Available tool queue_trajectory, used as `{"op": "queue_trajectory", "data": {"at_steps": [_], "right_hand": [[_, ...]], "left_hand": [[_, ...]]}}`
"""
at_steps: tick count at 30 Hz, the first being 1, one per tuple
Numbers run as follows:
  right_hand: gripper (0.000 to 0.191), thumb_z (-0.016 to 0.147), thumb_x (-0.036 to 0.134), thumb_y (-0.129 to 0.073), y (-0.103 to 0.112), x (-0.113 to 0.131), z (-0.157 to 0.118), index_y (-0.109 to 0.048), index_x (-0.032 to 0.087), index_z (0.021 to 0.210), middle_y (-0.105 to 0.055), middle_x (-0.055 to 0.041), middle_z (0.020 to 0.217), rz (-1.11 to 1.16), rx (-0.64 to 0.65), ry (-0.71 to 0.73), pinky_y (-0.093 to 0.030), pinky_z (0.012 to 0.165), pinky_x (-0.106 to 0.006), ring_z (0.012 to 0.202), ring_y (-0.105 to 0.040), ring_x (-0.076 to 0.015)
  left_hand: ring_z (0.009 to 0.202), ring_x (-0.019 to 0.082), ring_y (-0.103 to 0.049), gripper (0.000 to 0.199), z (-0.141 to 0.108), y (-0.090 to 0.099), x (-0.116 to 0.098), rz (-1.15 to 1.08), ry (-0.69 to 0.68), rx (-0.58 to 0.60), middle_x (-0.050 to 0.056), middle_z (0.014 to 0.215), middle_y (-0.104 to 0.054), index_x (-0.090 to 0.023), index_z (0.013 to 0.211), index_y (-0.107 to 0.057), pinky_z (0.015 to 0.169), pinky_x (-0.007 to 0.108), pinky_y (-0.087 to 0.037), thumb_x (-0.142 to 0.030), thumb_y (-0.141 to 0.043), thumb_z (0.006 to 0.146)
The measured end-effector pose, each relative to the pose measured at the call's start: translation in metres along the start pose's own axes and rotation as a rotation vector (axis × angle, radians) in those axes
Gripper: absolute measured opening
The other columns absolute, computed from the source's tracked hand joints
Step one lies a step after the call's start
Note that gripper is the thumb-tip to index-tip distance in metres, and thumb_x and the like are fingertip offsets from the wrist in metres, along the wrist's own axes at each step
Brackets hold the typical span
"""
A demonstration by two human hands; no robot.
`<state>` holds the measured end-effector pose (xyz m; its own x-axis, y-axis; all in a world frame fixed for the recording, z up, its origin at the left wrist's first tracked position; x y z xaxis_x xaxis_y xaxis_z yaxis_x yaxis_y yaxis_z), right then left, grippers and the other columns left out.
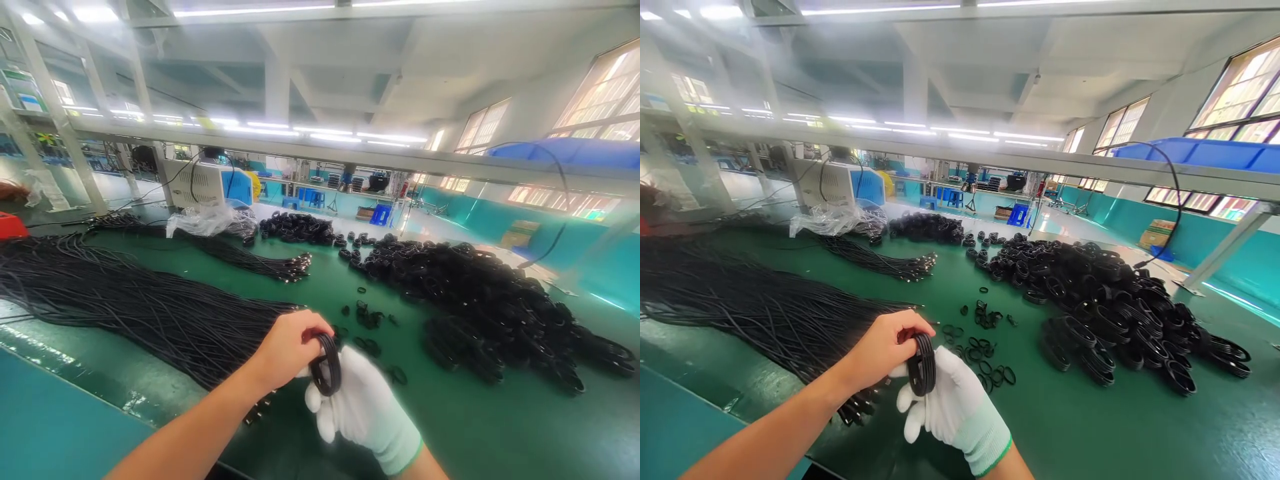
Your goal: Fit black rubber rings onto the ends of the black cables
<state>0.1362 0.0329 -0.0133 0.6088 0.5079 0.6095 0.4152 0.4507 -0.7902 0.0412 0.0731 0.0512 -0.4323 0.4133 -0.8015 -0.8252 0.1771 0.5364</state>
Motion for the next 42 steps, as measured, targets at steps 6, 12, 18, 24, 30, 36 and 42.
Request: {"op": "queue_trajectory", "data": {"at_steps": [6, 12, 18, 24, 30, 36, 42], "right_hand": [[0.043, 0.088, 0.051, -0.041, 0.001, -0.002, 0.001, -0.055, 0.015, 0.106, -0.063, -0.0096, 0.094, 0.064, -0.134, -0.117, -0.047, 0.042, -0.020, 0.057, -0.058, -0.0108], [0.056, 0.074, 0.048, -0.065, 0.005, 0.009, 0.006, -0.048, 0.016, 0.117, -0.057, -0.0094, 0.101, -0.309, -0.337, 0.080, -0.053, 0.057, -0.031, 0.071, -0.060, -0.0165], [0.051, 0.073, 0.029, -0.068, 0.012, 0.012, 0.002, -0.046, 0.017, 0.118, -0.055, -0.0088, 0.099, -0.494, -0.322, 0.147, -0.054, 0.066, -0.039, 0.086, -0.060, -0.0224], [0.043, 0.075, 0.021, -0.068, -0.001, 0.012, -0.002, -0.050, 0.014, 0.114, -0.056, -0.0117, 0.109, -0.494, -0.202, 0.120, -0.049, 0.084, -0.047, 0.099, -0.058, -0.0263], [0.041, 0.075, 0.022, -0.068, 0.002, 0.008, -0.003, -0.053, 0.014, 0.112, -0.057, -0.0111, 0.109, -0.410, -0.186, 0.067, -0.048, 0.087, -0.046, 0.099, -0.058, -0.0246], [0.042, 0.074, 0.023, -0.069, 0.010, 0.004, -0.001, -0.053, 0.014, 0.112, -0.058, -0.0084, 0.099, -0.369, -0.231, 0.054, -0.049, 0.082, -0.042, 0.091, -0.059, -0.0201], [0.043, 0.069, 0.024, -0.073, 0.004, 0.003, 0.001, -0.055, 0.016, 0.107, -0.054, -0.0086, 0.107, -0.327, -0.233, 0.044, -0.049, 0.081, -0.041, 0.090, -0.060, -0.0204]], "left_hand": [[0.077, 0.013, -0.053, 0.028, 0.002, 0.008, 0.007, -0.182, 0.082, 0.212, 0.000, 0.089, -0.061, -0.023, 0.098, -0.067, 0.069, 0.023, -0.043, -0.021, -0.058, 0.072], [0.059, 0.010, -0.047, 0.029, 0.006, 0.006, 0.026, -0.218, 0.255, 0.135, -0.004, 0.064, -0.052, -0.017, 0.089, -0.066, 0.053, 0.021, -0.035, -0.035, -0.068, 0.067], [0.054, 0.009, -0.047, 0.022, -0.003, -0.001, 0.029, -0.347, 0.326, 0.023, -0.001, 0.067, -0.059, -0.016, 0.084, -0.060, 0.050, 0.021, -0.035, -0.036, -0.056, 0.076], [0.052, 0.007, -0.041, 0.011, -0.022, -0.012, 0.030, -0.521, 0.342, 0.184, -0.004, 0.061, -0.050, -0.014, 0.072, -0.055, 0.049, 0.019, -0.032, -0.022, -0.062, 0.069], [0.054, 0.007, -0.040, 0.009, -0.025, -0.020, 0.035, -0.584, 0.328, 0.224, -0.004, 0.061, -0.049, -0.013, 0.070, -0.052, 0.053, 0.020, -0.032, -0.020, -0.057, 0.072], [0.059, 0.010, -0.047, 0.010, -0.022, -0.022, 0.034, -0.499, 0.314, 0.229, -0.003, 0.062, -0.052, -0.015, 0.070, -0.051, 0.060, 0.023, -0.038, -0.023, -0.050, 0.077], [0.071, 0.013, -0.054, 0.020, -0.023, 0.002, 0.019, 0.066, 0.146, -0.027, 0.001, 0.086, -0.058, -0.021, 0.090, -0.057, 0.064, 0.025, -0.042, -0.013, -0.046, 0.076]]}}
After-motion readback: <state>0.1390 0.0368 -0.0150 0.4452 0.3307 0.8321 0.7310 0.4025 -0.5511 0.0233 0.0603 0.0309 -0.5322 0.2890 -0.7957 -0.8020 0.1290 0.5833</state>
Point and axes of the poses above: each hand's wrist, its own z-axis towards the middle knuckle, its own y-axis out of the back of the hand, x = y × z, the point moved 5 cm from there along z, towards the middle knuckle
